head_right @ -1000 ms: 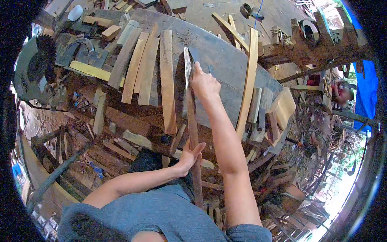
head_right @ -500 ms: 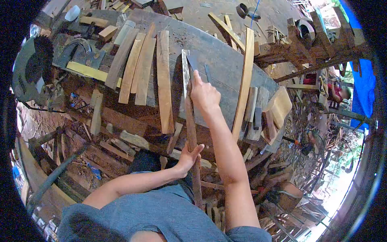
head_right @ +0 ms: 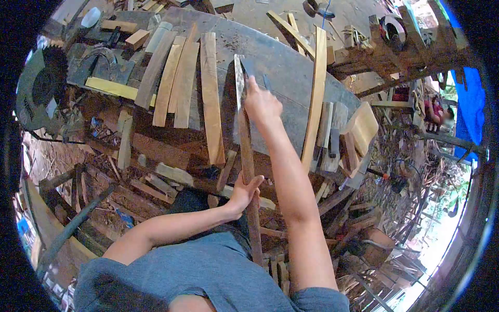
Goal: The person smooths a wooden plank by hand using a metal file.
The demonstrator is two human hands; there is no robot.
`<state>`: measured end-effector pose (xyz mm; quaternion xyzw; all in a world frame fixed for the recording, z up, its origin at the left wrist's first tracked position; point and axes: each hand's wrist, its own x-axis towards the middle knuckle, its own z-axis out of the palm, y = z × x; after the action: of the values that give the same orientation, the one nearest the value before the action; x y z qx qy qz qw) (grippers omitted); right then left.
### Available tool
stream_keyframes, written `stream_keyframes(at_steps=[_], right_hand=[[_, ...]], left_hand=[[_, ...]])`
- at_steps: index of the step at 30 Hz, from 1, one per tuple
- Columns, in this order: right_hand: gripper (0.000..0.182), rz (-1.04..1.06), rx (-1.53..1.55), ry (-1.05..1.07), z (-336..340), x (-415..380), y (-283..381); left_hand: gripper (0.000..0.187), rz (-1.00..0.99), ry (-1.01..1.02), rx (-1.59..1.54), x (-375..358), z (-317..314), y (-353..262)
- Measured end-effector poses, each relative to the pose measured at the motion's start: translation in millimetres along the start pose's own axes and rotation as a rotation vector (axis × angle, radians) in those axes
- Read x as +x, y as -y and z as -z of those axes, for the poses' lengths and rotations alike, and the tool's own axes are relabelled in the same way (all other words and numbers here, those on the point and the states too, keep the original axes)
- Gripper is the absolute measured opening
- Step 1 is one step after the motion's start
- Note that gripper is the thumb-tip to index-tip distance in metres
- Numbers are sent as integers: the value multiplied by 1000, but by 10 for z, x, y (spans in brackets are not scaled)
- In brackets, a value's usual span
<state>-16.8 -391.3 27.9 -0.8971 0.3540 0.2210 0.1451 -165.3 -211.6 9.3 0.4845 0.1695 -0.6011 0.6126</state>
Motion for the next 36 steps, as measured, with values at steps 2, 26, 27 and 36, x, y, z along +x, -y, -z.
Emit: stream_keyframes(at_steps=[2, 26, 27, 36], right_hand=[[46, 13, 39, -27, -5, 237, 31], [45, 98, -36, -10, -15, -92, -78], [45, 108, -10, -16, 7, 80, -29], [48, 92, 5, 33, -71, -1215, -414]], left_hand=[[50, -39, -17, 43, 46, 10, -25], [46, 50, 71, -120, 61, -55, 35], [47, 12, 13, -67, 100, -52, 69], [42, 8, 3, -125, 210, -72, 27]])
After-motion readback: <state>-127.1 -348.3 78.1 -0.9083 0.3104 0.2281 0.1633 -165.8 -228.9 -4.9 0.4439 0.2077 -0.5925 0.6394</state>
